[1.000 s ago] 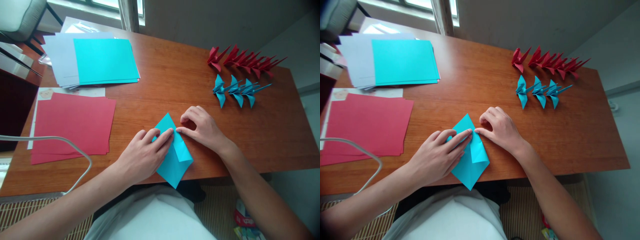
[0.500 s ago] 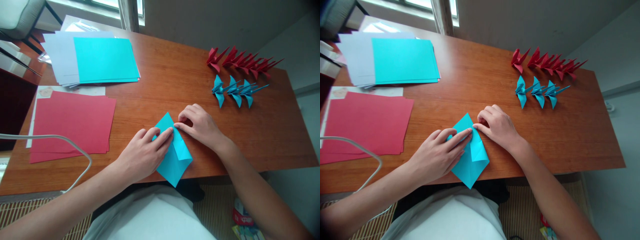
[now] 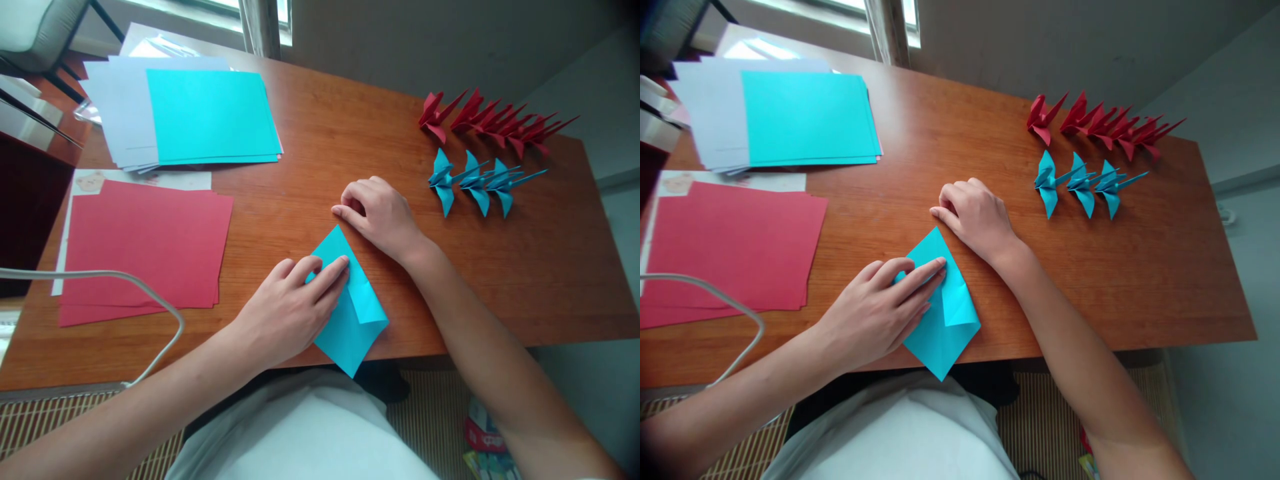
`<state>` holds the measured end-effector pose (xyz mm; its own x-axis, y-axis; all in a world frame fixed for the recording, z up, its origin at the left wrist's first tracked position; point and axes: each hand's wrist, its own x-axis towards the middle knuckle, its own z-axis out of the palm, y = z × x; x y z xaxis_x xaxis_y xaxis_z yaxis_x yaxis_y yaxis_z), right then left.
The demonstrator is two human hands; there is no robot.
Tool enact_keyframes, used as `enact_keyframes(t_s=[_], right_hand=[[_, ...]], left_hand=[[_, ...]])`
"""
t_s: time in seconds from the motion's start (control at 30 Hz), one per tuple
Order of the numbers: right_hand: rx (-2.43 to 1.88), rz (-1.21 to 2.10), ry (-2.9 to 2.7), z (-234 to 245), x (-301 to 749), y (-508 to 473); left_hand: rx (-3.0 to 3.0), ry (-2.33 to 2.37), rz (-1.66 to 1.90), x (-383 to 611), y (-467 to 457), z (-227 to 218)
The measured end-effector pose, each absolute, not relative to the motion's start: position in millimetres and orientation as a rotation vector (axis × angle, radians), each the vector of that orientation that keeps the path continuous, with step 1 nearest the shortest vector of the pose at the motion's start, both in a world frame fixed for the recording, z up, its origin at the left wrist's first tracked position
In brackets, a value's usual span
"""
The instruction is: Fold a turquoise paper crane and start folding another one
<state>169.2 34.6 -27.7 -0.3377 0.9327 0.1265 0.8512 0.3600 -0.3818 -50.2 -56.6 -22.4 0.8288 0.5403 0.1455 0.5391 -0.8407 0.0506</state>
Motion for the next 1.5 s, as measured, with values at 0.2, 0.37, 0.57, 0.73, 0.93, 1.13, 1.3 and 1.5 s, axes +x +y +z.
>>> enact_keyframes(t_s=[0.2, 0.37, 0.57, 0.73, 0.93, 1.13, 1.3, 1.5], right_hand=[[-1.427, 0.41, -2.241, -34.2, 181.3, 20.4], [-1.451, 0.414, -2.328, -25.7, 195.5, -2.2], [-1.466, 0.425, -2.451, -17.9, 208.2, -19.5], [-1.456, 0.53, -2.481, -13.4, 214.4, -21.8], [-1.491, 0.568, -2.419, -12.6, 208.4, -20.9], [-1.617, 0.439, -2.28, -20.5, 192.4, -10.8], [-1.673, 0.375, -2.186, -25.8, 176.2, 14.6], [-1.68, 0.351, -2.054, -33.2, 170.8, 32.8]], left_hand=[[2.987, 0.896, 0.222, -49.5, -55.8, -20.9], [2.976, 0.909, 0.223, -49.4, -56.7, -21.1], [2.978, 0.913, 0.222, -48.9, -56.3, -20.0], [2.977, 0.924, 0.202, -48.4, -56.5, -19.3], [2.974, 0.914, 0.24, -49.2, -56.8, -20.5], [2.986, 0.919, 0.233, -48.7, -56.7, -20.5], [2.953, 0.91, 0.264, -48.4, -56.3, -20.9], [2.895, 0.951, 0.339, -50.3, -57.5, -24.7]])
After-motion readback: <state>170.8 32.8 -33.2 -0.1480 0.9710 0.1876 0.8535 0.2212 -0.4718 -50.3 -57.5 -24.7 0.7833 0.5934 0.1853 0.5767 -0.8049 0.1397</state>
